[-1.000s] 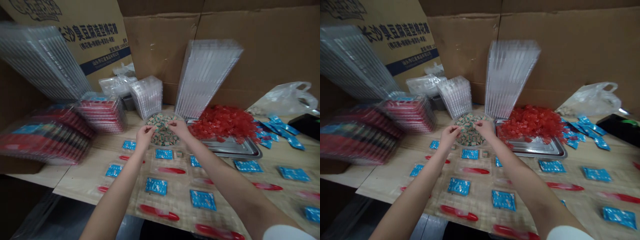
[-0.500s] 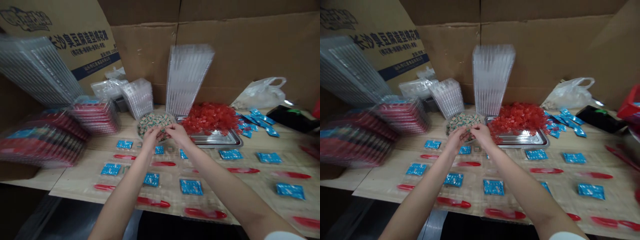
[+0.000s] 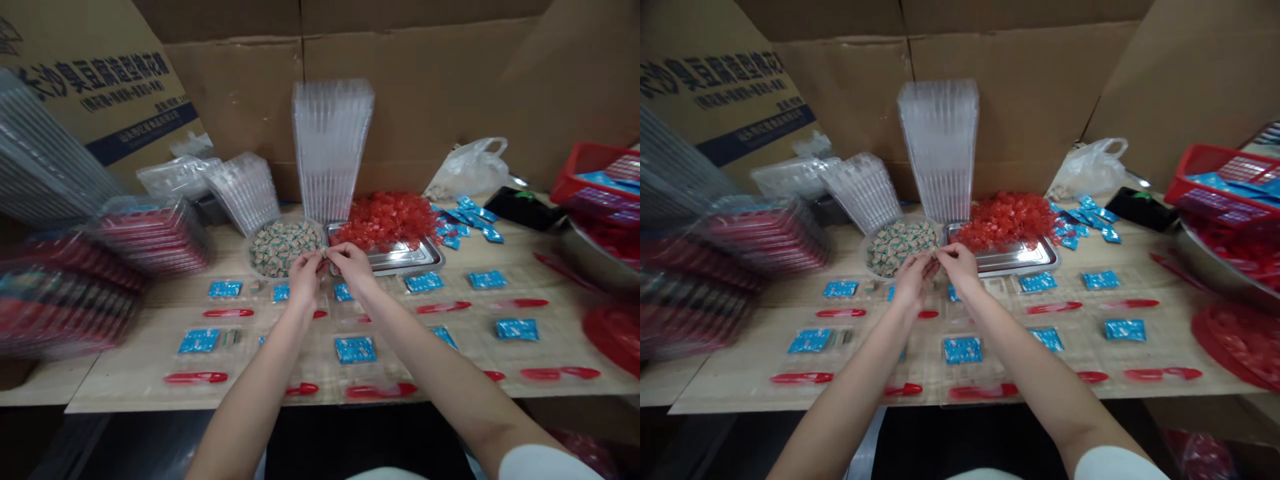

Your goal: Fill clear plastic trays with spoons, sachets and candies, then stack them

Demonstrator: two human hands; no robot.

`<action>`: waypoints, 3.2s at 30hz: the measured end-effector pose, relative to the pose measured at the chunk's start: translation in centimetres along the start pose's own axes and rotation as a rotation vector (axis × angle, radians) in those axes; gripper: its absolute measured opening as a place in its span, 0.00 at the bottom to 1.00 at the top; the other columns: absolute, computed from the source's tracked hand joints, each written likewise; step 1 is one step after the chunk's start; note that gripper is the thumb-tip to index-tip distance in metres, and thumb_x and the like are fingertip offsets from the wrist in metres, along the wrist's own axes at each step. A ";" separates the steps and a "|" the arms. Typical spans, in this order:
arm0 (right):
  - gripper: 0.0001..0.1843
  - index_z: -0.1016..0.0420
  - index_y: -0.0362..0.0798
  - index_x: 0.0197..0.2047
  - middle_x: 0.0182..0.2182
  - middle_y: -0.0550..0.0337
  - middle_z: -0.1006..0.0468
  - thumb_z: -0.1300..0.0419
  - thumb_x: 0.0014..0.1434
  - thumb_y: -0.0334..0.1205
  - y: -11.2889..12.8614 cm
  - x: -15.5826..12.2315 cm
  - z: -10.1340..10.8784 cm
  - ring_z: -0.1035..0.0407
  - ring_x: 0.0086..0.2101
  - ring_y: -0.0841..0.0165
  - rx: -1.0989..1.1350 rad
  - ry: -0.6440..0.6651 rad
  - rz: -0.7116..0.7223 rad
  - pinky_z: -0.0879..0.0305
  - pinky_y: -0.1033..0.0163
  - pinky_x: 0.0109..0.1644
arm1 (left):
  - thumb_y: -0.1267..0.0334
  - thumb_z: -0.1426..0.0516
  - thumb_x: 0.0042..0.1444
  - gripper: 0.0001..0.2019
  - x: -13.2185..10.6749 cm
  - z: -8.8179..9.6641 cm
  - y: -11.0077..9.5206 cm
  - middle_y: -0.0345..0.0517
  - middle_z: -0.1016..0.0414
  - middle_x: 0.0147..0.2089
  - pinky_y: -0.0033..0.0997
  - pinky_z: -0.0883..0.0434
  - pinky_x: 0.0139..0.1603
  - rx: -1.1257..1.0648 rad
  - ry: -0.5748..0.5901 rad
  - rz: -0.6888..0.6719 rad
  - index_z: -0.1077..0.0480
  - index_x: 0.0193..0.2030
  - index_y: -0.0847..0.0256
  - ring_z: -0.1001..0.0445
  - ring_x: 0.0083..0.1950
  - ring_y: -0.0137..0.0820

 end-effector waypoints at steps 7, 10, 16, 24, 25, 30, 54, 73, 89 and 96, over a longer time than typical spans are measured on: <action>0.12 0.31 0.47 0.36 0.26 0.67 0.30 0.40 0.44 0.35 2.6 -2.3 3.1 0.36 0.26 0.75 -0.205 0.206 0.077 0.41 0.70 0.27 | 0.66 0.37 0.44 0.07 -3.0 -2.2 0.3 0.41 0.26 0.28 0.28 0.30 0.40 0.230 0.224 0.117 0.30 0.30 0.66 0.27 0.30 0.24; 0.10 0.29 0.46 0.35 0.26 0.65 0.28 0.39 0.46 0.35 2.6 -4.6 4.1 0.36 0.26 0.75 -0.302 0.419 -0.020 0.40 0.70 0.28 | 0.65 0.36 0.43 0.09 -5.2 -2.6 0.8 0.42 0.26 0.28 0.29 0.30 0.36 0.368 0.307 0.167 0.30 0.30 0.66 0.27 0.28 0.25; 0.12 0.30 0.45 0.31 0.25 0.64 0.28 0.35 0.43 0.39 -0.6 -10.2 9.0 0.35 0.25 0.75 -0.348 0.370 -0.220 0.39 0.70 0.26 | 0.66 0.34 0.40 0.17 -10.3 0.1 1.7 0.44 0.23 0.31 0.31 0.29 0.38 0.589 0.361 0.145 0.30 0.39 0.63 0.25 0.35 0.32; 0.10 0.28 0.45 0.28 0.21 0.65 0.29 0.35 0.44 0.40 -3.9 -12.2 7.4 0.39 0.20 0.77 -0.351 0.323 -0.229 0.45 0.69 0.22 | 0.60 0.41 0.50 0.10 -12.7 11.7 -3.2 0.47 0.22 0.39 0.36 0.29 0.44 1.065 0.033 -0.242 0.27 0.39 0.59 0.24 0.41 0.36; 0.09 0.28 0.45 0.28 0.22 0.65 0.27 0.35 0.44 0.39 -4.2 -12.2 5.5 0.38 0.21 0.76 -0.351 0.361 -0.208 0.43 0.69 0.24 | 0.60 0.42 0.51 0.09 -12.8 12.2 -3.5 0.47 0.22 0.39 0.36 0.29 0.44 1.122 0.040 -0.271 0.27 0.39 0.58 0.24 0.41 0.36; 0.04 0.28 0.46 0.28 0.25 0.62 0.25 0.37 0.47 0.37 -4.6 -11.9 -1.7 0.32 0.28 0.70 -0.646 0.407 0.007 0.40 0.67 0.31 | 0.66 0.45 0.54 0.09 -13.6 10.9 -3.0 0.45 0.23 0.42 0.37 0.31 0.47 1.383 0.198 -0.418 0.27 0.41 0.56 0.26 0.44 0.36; 0.09 0.25 0.44 0.37 0.38 0.47 0.30 0.47 0.59 0.30 -2.9 -14.1 -5.4 0.39 0.42 0.58 -1.504 0.445 0.649 0.39 0.58 0.41 | 0.69 0.43 0.52 0.08 -13.0 10.0 -2.0 0.47 0.25 0.41 0.38 0.32 0.46 1.439 0.279 -0.424 0.30 0.40 0.59 0.28 0.44 0.37; 0.08 0.23 0.48 0.35 0.34 0.57 0.22 0.44 0.56 0.34 1.6 -2.6 -3.1 0.30 0.37 0.67 -1.177 0.425 0.559 0.38 0.64 0.43 | 0.66 0.46 0.56 0.06 -10.1 8.7 -7.9 0.44 0.25 0.37 0.32 0.33 0.42 1.262 0.091 -0.604 0.28 0.38 0.56 0.28 0.39 0.33; 0.10 0.26 0.42 0.37 0.31 0.51 0.23 0.39 0.49 0.33 -2.4 8.7 -13.4 0.29 0.32 0.63 -1.293 0.500 0.503 0.38 0.61 0.35 | 0.74 0.48 0.52 0.10 0.9 6.1 -6.6 0.55 0.25 0.41 0.41 0.33 0.50 1.218 -0.105 -0.470 0.28 0.39 0.62 0.29 0.46 0.40; 0.04 0.26 0.46 0.26 0.25 0.58 0.24 0.37 0.47 0.37 -1.6 9.0 -12.7 0.30 0.31 0.64 -1.184 0.518 0.433 0.36 0.61 0.37 | 0.76 0.43 0.46 0.08 5.1 8.4 -10.9 0.49 0.24 0.37 0.39 0.34 0.52 1.009 0.025 -0.329 0.28 0.34 0.64 0.27 0.44 0.37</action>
Point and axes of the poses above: each hand's wrist, its own x-axis towards the middle knuckle, its own z-axis out of the back of the hand, y = z × x, the point moved 8 cm from there along x, towards the middle knuckle
